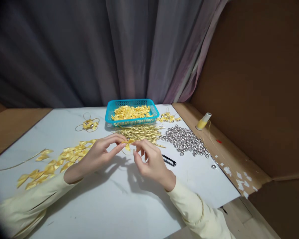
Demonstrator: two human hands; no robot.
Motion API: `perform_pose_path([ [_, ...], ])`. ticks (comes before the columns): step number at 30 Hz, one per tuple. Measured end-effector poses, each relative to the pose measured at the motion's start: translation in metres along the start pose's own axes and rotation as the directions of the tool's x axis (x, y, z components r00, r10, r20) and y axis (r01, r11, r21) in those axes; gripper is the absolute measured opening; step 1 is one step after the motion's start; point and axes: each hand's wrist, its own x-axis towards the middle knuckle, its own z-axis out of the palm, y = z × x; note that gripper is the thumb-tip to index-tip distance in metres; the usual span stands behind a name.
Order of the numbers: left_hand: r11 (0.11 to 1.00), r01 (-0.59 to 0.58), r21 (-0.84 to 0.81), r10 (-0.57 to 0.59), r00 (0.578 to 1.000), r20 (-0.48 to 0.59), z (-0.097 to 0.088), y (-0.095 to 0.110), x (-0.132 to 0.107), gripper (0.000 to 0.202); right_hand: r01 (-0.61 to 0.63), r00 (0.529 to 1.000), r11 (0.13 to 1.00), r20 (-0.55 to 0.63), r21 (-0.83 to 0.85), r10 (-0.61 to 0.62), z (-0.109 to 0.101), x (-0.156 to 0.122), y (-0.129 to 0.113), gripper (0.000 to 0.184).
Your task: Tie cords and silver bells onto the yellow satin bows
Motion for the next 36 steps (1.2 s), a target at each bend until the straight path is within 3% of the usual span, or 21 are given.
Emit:
perform_pose_path([
  [6, 0.998, -0.055, -0.012, 0.056, 0.998, 0.035, 0.000, 0.002, -0.002, 0.012, 0.016, 1.000, 0.997, -0.011, -0.074, -0.017, 0.000, 0.000, 0.006, 0.016],
  [10, 0.998, -0.063, 0.009, 0.062, 0.993, 0.098, 0.001, 0.005, -0.004, 0.012, 0.036, 0.998, 0.976, 0.051, -0.213, -0.025, 0.001, 0.001, 0.007, 0.008],
  [15, 0.993, -0.109, 0.049, 0.098, 0.978, 0.183, 0.003, 0.008, -0.006, 0.014, 0.124, 0.982, 0.858, 0.187, -0.498, -0.034, 0.002, 0.004, 0.004, 0.017],
  [18, 0.988, -0.136, 0.069, 0.118, 0.968, 0.222, 0.004, 0.009, -0.008, 0.015, 0.184, 0.965, 0.793, 0.259, -0.580, -0.035, 0.006, 0.002, 0.006, 0.017],
  [23, 0.988, -0.141, 0.062, 0.122, 0.962, 0.245, 0.005, 0.010, -0.009, 0.017, 0.206, 0.967, 0.818, 0.243, -0.538, -0.084, 0.011, -0.002, 0.012, 0.012],
  [28, 0.996, -0.080, 0.032, 0.068, 0.958, 0.279, 0.003, 0.009, -0.004, 0.018, 0.238, 0.946, 0.841, 0.313, -0.487, -0.086, 0.005, -0.001, 0.010, 0.012],
  [36, 0.992, 0.025, -0.127, 0.026, 0.924, 0.382, -0.001, 0.004, -0.002, 0.019, 0.247, 0.921, 0.918, 0.370, -0.310, -0.124, 0.002, 0.003, 0.009, 0.016],
])
